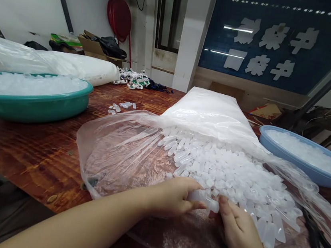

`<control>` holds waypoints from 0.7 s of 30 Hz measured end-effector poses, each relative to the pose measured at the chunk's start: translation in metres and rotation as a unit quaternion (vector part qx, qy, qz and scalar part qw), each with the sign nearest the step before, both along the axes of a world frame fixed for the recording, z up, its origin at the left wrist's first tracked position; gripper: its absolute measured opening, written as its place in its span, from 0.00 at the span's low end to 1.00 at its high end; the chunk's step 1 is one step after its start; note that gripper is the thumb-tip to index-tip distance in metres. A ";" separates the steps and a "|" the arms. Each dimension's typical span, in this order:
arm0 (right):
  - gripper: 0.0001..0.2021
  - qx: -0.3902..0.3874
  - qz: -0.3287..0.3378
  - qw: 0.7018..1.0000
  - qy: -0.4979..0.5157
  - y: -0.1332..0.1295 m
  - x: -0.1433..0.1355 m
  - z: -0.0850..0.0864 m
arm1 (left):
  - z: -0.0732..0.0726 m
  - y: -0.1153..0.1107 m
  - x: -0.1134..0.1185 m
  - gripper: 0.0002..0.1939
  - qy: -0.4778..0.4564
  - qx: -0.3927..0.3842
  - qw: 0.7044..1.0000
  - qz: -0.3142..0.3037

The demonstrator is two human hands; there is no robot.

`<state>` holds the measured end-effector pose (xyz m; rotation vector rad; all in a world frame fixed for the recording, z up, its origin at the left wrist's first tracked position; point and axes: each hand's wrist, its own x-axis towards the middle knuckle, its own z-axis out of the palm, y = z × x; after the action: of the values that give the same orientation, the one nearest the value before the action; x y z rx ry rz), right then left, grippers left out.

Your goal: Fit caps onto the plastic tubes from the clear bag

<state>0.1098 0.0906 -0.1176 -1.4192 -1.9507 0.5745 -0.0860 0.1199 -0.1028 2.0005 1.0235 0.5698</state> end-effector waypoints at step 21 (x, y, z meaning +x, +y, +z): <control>0.25 -0.237 0.047 0.950 0.198 0.038 -0.021 0.012 | -0.002 0.007 -0.011 0.17 0.027 0.165 0.985 0.030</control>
<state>0.0887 0.1290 -0.1055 -1.3504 -1.6201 1.3345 -0.0973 0.1271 -0.1045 2.2909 1.0808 0.7622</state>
